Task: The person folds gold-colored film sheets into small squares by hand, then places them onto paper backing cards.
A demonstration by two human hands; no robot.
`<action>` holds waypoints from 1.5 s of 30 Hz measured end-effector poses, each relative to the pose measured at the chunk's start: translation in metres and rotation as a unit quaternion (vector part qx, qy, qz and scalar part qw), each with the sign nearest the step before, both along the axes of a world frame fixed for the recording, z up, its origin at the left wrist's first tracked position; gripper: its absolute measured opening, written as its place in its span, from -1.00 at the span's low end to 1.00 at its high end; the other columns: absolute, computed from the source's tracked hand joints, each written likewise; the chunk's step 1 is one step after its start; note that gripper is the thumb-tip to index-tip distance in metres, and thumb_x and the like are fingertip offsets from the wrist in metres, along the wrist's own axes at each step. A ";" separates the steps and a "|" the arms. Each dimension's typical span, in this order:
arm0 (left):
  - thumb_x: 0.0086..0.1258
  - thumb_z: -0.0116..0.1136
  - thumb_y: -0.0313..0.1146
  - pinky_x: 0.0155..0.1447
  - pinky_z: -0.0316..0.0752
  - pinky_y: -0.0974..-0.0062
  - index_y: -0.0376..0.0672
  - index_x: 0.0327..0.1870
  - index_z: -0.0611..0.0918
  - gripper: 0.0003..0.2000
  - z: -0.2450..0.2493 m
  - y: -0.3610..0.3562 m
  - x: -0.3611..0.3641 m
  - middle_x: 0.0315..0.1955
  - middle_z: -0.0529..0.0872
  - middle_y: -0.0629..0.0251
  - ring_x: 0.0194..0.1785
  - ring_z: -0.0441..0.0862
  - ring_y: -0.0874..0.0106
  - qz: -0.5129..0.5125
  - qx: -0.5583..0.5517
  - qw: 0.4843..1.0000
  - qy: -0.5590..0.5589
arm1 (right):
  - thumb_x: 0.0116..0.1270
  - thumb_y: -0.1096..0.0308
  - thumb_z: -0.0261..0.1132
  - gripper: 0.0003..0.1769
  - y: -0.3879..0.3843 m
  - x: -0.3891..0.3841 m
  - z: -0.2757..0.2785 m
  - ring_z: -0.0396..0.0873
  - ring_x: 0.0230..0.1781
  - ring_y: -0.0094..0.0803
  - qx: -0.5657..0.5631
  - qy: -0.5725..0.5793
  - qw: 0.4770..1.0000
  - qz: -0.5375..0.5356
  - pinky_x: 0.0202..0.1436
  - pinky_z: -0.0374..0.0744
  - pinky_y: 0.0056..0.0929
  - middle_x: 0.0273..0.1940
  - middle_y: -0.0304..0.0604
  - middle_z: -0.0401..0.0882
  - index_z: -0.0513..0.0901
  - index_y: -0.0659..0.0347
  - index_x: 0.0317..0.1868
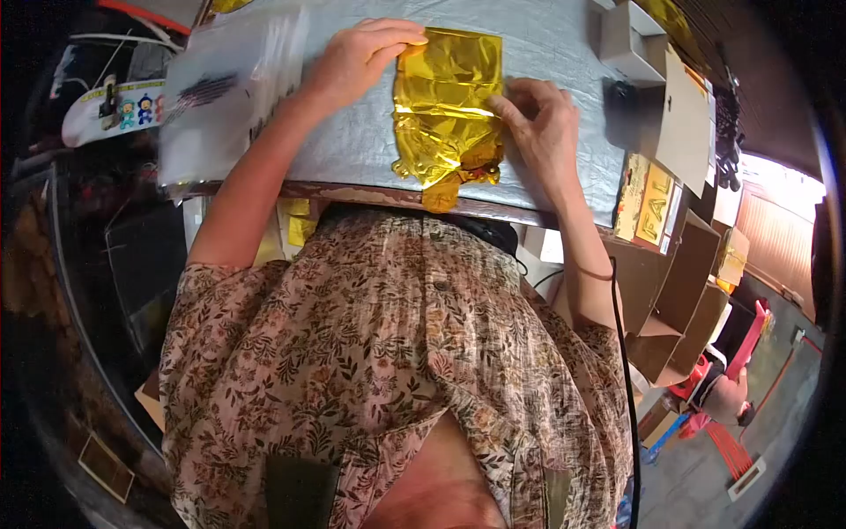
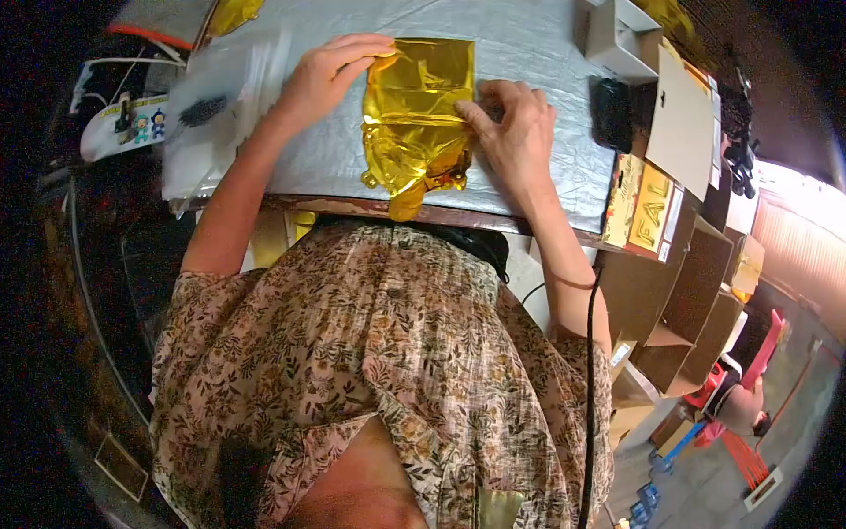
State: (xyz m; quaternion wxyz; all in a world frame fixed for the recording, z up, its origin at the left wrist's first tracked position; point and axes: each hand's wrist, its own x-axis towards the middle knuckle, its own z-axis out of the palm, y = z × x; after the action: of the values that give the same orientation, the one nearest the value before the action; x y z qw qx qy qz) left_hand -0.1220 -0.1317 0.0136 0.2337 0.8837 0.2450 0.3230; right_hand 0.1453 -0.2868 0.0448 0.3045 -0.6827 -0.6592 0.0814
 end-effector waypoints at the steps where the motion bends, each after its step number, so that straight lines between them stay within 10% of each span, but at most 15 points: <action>1: 0.62 0.13 -0.49 0.41 0.57 0.32 -0.19 0.23 0.74 -0.73 -0.001 -0.001 -0.003 0.27 0.77 0.20 0.33 0.71 0.21 -0.005 -0.024 1.000 0.016 | 0.31 0.25 0.62 -0.66 0.001 -0.003 -0.001 0.70 -0.18 -0.19 0.000 0.005 1.000 0.007 0.01 0.63 -0.22 -0.23 -0.04 0.84 0.83 0.30 -0.03; 8: 0.62 0.11 -0.47 0.47 0.54 0.27 -0.15 0.29 0.72 -0.69 -0.009 -0.004 -0.004 0.32 0.74 0.23 0.39 0.65 0.17 0.014 -0.029 0.999 0.002 | 0.38 0.47 0.58 -0.72 0.009 0.005 -0.024 0.67 -0.35 -0.57 -0.070 0.187 0.980 -0.021 -0.31 0.65 -0.55 -0.32 -0.22 0.74 0.72 0.38 0.01; 32: 0.56 0.16 -0.50 0.44 0.55 0.21 -0.19 0.21 0.74 -0.72 0.008 -0.006 0.025 0.20 0.79 0.22 0.32 0.66 0.12 -0.018 0.060 0.998 0.006 | 0.43 0.53 0.50 -0.71 0.006 0.005 -0.017 0.67 -0.30 -0.62 -0.102 0.245 0.963 -0.048 -0.21 0.65 -0.59 -0.27 -0.28 0.75 0.76 0.41 0.12; 45: 0.60 0.25 -0.25 0.66 0.35 0.17 -0.10 0.45 0.63 -0.55 -0.020 -0.027 0.066 0.47 0.61 0.27 0.55 0.48 0.19 -0.089 0.085 0.991 0.056 | 0.38 0.53 0.53 -0.60 0.005 0.005 -0.008 0.67 -0.26 -0.60 -0.118 0.255 0.959 -0.041 -0.15 0.66 -0.57 -0.27 -0.32 0.74 0.73 0.39 0.20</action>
State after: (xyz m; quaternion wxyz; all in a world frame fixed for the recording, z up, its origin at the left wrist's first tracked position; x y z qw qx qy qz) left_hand -0.0557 -0.1588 -0.0068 0.1715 0.9355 0.1494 0.2704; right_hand 0.1506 -0.2822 0.0364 0.3832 -0.6966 -0.5169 0.3175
